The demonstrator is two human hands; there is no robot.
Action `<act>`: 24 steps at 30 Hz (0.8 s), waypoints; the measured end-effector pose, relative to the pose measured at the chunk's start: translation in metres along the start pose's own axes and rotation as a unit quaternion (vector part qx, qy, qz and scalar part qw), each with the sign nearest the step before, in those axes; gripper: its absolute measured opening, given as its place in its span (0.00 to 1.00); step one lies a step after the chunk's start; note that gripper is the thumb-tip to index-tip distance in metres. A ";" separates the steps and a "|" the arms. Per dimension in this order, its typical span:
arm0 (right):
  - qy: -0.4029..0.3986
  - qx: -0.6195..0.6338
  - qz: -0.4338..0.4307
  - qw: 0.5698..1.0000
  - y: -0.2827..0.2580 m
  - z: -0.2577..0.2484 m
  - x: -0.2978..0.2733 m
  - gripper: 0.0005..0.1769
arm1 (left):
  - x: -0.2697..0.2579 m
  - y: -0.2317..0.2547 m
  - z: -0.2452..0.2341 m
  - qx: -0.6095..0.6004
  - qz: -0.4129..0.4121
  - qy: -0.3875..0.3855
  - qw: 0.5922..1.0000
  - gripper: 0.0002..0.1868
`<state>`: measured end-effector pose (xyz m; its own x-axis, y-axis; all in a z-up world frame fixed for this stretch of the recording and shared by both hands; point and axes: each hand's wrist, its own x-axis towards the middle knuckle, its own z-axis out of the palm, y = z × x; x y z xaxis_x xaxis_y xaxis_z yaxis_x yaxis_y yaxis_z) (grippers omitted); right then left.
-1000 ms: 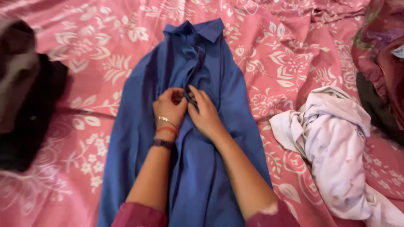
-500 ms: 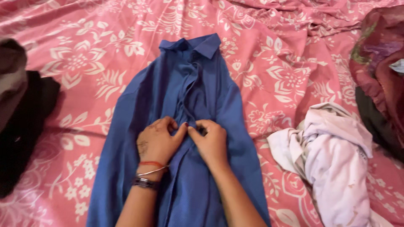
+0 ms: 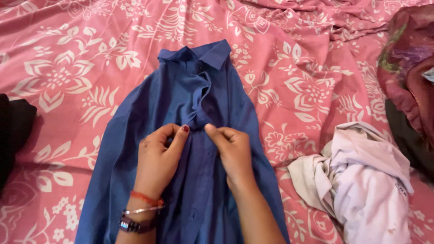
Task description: The person buttons the front of a blue shirt, spreads it flat on a bed, and folds the sides and sleeves toward the center.
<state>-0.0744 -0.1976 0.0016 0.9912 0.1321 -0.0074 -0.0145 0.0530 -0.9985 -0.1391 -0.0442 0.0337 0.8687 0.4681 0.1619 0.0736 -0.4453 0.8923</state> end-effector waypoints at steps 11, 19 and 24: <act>-0.119 0.167 0.110 0.973 -0.021 0.007 -0.014 0.10 | -0.002 0.010 -0.001 -0.085 0.055 0.036 0.994 0.12; -0.066 0.243 0.144 0.957 -0.020 0.011 -0.016 0.12 | 0.002 0.021 -0.035 0.083 -0.017 -0.031 0.996 0.14; -0.111 0.132 0.142 0.975 -0.023 0.012 -0.022 0.10 | -0.007 0.021 -0.032 0.058 -0.184 -0.165 0.967 0.18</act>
<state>-0.0979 -0.1901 0.0257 0.8898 0.3884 -0.2395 -0.3460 0.2319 -0.9091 -0.1590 -0.0320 0.0647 0.8807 0.3512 -0.3180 0.4455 -0.3857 0.8079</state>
